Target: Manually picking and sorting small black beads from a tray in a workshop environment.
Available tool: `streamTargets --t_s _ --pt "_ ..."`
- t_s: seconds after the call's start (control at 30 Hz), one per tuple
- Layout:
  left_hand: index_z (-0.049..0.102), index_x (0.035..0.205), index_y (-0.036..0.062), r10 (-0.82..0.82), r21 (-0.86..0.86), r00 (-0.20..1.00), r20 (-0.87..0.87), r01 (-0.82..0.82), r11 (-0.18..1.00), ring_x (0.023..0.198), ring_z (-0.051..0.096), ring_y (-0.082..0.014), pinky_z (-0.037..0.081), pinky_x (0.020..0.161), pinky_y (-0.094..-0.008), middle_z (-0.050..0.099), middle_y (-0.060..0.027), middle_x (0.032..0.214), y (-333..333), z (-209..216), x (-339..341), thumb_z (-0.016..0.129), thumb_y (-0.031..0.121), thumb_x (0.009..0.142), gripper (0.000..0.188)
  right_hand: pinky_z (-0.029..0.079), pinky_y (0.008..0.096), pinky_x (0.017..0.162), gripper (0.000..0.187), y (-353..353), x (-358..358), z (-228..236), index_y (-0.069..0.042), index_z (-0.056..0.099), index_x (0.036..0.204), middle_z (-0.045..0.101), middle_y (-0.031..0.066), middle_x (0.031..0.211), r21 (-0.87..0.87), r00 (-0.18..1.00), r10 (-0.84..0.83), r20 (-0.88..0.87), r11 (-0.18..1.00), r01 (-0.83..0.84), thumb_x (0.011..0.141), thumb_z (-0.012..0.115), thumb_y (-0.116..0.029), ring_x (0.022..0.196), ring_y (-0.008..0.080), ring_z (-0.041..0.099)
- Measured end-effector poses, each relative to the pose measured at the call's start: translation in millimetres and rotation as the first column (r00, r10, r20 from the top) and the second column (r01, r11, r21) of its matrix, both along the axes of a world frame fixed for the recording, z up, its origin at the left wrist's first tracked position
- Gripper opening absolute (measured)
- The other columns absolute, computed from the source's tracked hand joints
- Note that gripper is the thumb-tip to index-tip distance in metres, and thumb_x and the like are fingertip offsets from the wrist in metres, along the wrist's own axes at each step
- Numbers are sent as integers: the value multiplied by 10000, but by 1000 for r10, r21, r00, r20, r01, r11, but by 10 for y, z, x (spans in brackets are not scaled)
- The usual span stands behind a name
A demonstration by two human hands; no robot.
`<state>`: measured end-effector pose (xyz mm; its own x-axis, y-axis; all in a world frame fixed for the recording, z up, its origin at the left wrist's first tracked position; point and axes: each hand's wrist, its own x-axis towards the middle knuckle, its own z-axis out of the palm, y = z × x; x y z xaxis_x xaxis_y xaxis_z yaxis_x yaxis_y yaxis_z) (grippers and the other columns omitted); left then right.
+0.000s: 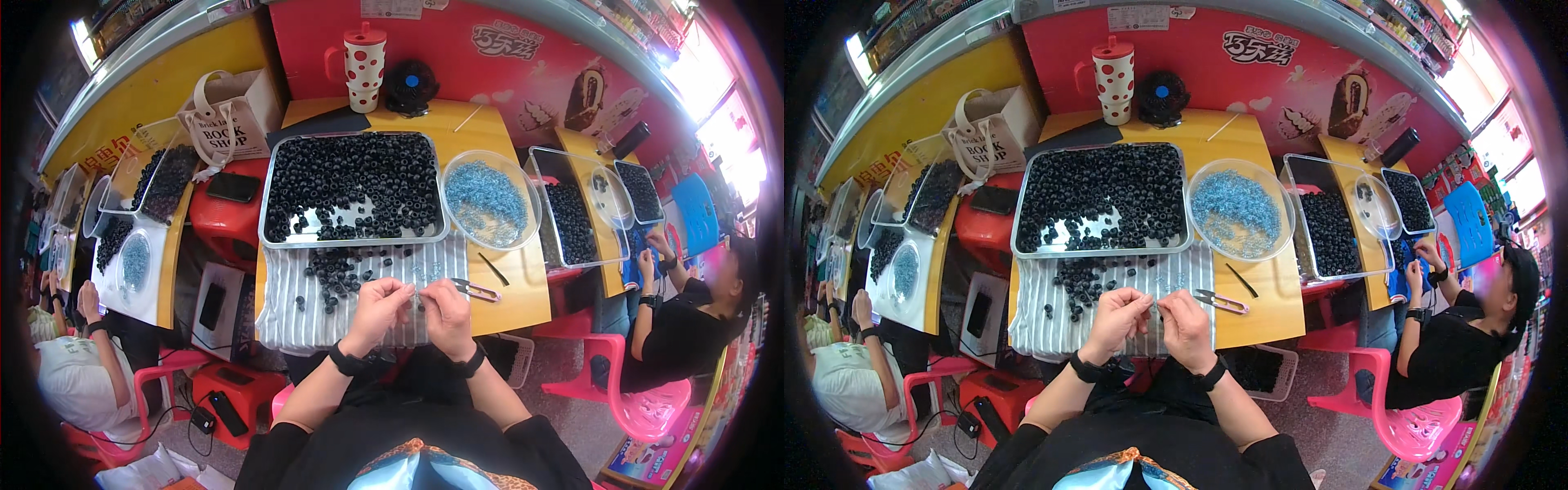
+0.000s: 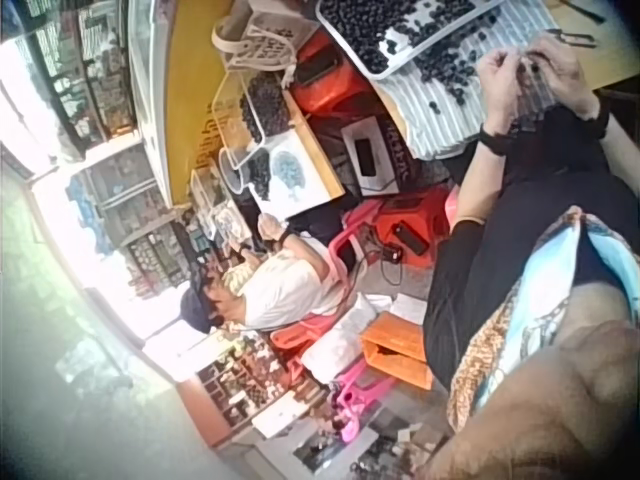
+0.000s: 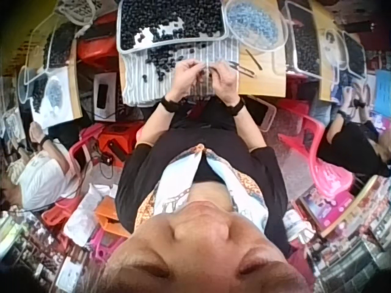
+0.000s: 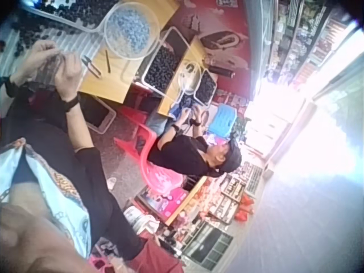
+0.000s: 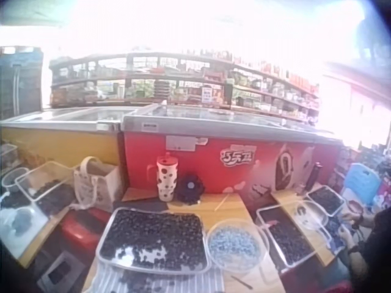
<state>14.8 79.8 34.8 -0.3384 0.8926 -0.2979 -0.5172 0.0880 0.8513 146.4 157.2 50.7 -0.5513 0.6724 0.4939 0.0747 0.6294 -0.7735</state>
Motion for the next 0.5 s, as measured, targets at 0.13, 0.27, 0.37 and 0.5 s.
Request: streamTargets --t_s 0.13,0.27,0.37,0.5 --pt "635 827 -2 3 -9 999 -44 -4 1000 452 549 -75 361 369 -185 623 -54 679 -19 -8 -24 630 169 925 197 445 271 574 71 17 35 -92 17 593 858 570 71 736 -267 999 5 -44 964 -16 821 611 74 658 153 581" --pt "658 930 -20 113 9 977 -179 -114 993 508 570 -67 382 397 -179 631 -57 749 1 -9 -17 606 129 928 158 448 229 571 43 41 46 -129 12 616 887 597 14 736 -555 998 17 -52 831 -43 855 610 41 652 67 559" --pt "665 1007 -20 164 166 939 -302 -117 979 550 583 -64 396 418 -173 634 -57 809 44 -40 57 582 78 926 152 446 203 572 32 58 34 -148 9 627 896 608 -4 737 -698 996 39 -79 711 -83 871 611 20 651 38 546" --pt "671 1018 -5 73 242 882 -465 47 969 562 589 -66 401 423 -173 629 -42 796 13 -28 -14 569 36 920 147 443 190 580 30 75 35 -109 4 628 904 611 -7 744 -789 988 71 -137 595 -152 880 612 9 654 35 546"
